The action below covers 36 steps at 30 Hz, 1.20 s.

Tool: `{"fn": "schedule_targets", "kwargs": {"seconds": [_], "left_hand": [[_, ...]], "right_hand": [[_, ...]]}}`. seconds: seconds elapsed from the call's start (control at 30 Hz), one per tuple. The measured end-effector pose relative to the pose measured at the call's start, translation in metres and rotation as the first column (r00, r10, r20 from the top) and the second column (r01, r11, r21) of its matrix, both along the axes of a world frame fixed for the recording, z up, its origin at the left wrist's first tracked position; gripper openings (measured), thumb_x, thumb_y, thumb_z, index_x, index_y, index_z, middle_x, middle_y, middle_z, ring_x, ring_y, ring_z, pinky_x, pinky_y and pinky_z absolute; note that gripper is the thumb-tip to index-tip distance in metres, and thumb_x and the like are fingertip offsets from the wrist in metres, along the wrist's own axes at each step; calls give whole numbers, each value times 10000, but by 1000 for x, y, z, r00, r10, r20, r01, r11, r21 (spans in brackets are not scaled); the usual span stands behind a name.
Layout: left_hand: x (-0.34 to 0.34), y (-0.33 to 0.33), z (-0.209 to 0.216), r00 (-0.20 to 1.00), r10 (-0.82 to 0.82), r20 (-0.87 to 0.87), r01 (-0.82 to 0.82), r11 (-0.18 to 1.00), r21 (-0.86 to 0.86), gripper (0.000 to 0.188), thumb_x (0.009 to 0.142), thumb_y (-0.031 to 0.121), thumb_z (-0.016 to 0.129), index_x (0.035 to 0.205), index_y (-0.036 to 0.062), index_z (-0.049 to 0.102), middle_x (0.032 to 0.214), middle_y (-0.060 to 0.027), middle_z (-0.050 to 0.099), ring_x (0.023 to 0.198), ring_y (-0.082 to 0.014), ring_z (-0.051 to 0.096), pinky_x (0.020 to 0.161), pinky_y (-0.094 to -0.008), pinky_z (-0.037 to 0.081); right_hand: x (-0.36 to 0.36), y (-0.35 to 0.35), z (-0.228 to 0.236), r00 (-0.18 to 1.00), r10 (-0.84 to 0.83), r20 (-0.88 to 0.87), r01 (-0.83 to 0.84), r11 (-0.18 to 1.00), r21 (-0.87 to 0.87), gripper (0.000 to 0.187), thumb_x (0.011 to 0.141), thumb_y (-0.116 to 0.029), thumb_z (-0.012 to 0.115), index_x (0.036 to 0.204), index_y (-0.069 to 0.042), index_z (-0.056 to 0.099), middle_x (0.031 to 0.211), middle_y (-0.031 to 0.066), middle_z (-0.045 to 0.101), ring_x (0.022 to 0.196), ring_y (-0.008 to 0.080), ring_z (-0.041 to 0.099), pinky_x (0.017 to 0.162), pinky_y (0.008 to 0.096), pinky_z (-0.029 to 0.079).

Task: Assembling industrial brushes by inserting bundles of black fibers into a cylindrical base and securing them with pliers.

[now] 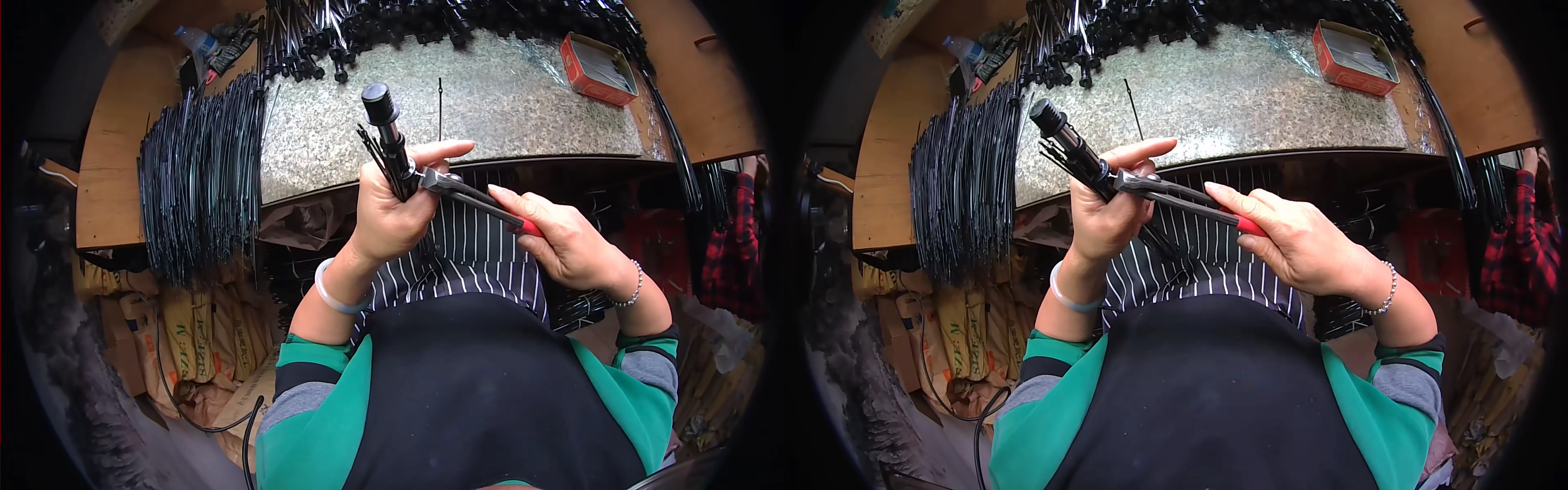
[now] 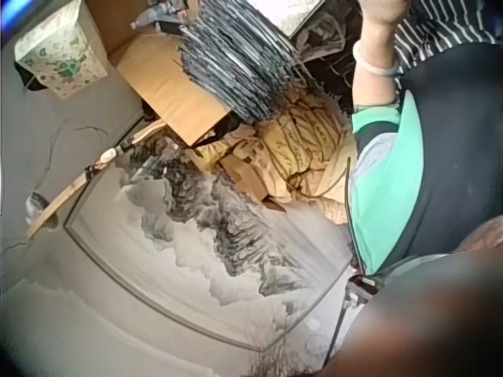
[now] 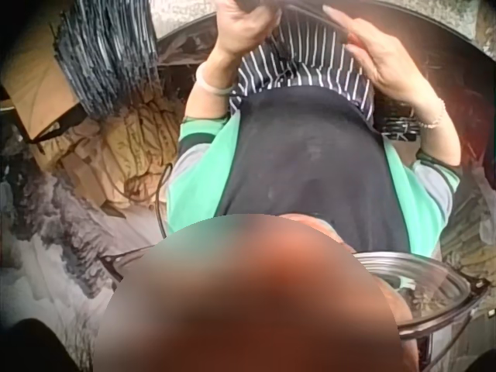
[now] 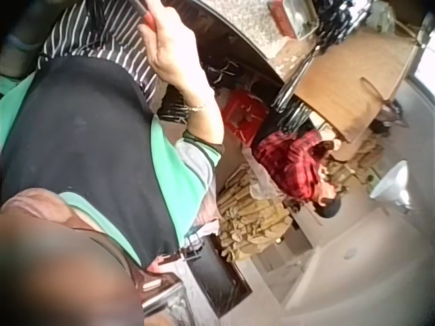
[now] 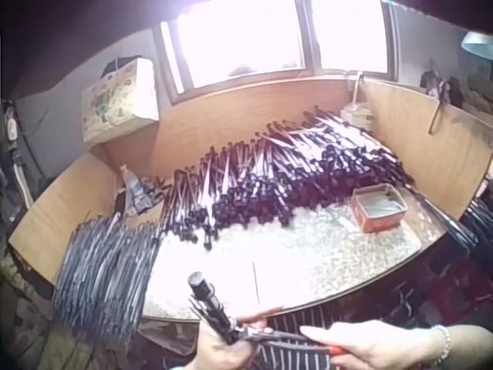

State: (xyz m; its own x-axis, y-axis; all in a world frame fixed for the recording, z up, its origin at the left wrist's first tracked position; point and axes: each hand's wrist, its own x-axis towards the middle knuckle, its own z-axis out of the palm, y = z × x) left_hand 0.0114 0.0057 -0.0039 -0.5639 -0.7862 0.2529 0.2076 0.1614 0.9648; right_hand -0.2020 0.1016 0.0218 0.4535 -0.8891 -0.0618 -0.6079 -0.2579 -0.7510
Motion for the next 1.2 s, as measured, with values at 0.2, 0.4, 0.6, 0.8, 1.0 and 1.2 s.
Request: {"fn": "schedule_targets", "kwargs": {"seconds": [0.2,0.4,0.6,0.8,1.0,1.2], "left_hand": [[-1,0,2,999,-38,-17,39,998,57,308,825,-16,485,1114,-104,546,610,35,485,457,-1,401,415,-147,288],[6,-11,4,976,28,214,53,930,-364,393,743,-93,452,1119,-75,566,699,23,528,483,10,403,438,-150,286],[8,-22,12,967,-70,-246,149,936,318,484,878,-3,418,1340,-67,290,502,50,367,355,-18,309,329,-167,271],[-6,-32,12,652,-188,-734,562,770,303,470,911,17,348,1371,6,252,510,35,331,357,-24,317,329,-159,284],[-14,-22,1,694,135,-707,265,865,426,400,937,128,422,1313,36,320,592,32,372,446,-51,376,419,-190,345],[-5,-20,-3,877,365,-312,-336,931,146,592,886,154,553,1372,58,229,1186,-72,404,1051,-184,469,827,-297,444]], "right_hand": [[-10,2,-9,992,-118,34,118,993,0,220,841,-107,567,1020,18,544,786,172,565,680,311,584,589,351,446],[-16,-5,13,971,-180,-160,162,980,-118,217,839,-216,609,832,-20,516,626,143,505,545,321,529,498,346,410],[-16,-36,-2,964,-265,-36,266,964,21,285,903,-294,507,914,-11,481,710,190,506,710,346,547,622,382,425],[-41,-59,-48,465,-730,-501,316,666,-676,363,852,-260,564,1142,-50,499,1082,140,519,982,306,502,817,380,405],[20,-12,-40,770,-190,610,-20,947,319,848,760,-190,716,1399,-42,178,1202,117,461,1053,202,498,885,328,422],[-32,54,-35,566,-550,614,513,818,260,537,799,-31,617,1284,9,390,911,106,576,688,153,591,633,257,489]]}}
